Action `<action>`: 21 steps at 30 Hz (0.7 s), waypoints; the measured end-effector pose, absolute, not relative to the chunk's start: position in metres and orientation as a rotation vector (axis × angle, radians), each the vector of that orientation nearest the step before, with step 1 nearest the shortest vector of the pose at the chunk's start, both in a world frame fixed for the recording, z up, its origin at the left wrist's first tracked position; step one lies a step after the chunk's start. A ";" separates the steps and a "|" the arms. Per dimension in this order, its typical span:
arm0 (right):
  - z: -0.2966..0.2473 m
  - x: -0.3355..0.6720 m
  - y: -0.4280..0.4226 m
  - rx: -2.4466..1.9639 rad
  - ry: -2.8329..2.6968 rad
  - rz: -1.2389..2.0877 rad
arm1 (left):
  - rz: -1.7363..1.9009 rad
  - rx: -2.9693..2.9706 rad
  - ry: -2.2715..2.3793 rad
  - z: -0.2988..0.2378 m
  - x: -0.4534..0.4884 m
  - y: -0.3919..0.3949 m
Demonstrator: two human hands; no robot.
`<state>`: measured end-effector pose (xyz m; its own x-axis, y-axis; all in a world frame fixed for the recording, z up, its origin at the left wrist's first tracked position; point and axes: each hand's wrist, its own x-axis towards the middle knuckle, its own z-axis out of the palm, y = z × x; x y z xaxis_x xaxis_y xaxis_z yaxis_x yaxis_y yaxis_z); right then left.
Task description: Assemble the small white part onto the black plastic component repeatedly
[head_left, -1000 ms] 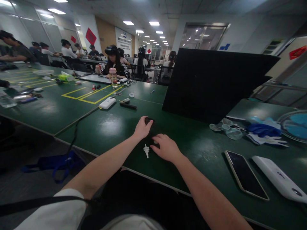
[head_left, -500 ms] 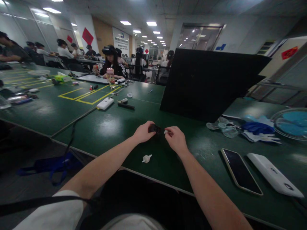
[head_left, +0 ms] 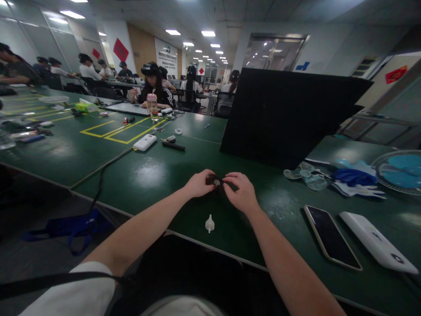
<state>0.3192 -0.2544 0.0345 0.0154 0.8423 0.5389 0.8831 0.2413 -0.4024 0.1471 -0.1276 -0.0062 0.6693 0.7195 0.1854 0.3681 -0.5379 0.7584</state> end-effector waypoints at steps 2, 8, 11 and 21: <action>0.044 0.316 -0.264 -1.586 -1.918 0.106 | 0.645 2.173 0.853 -0.006 0.147 -0.127; 0.061 0.291 -0.276 -1.808 -2.186 0.803 | 0.697 2.226 1.042 -0.004 0.144 -0.124; 0.058 0.284 -0.276 -1.861 -2.221 0.953 | 0.707 2.238 1.074 -0.002 0.142 -0.122; 0.043 0.312 -0.261 -1.852 -1.829 0.322 | 0.635 2.271 0.960 0.003 0.143 -0.128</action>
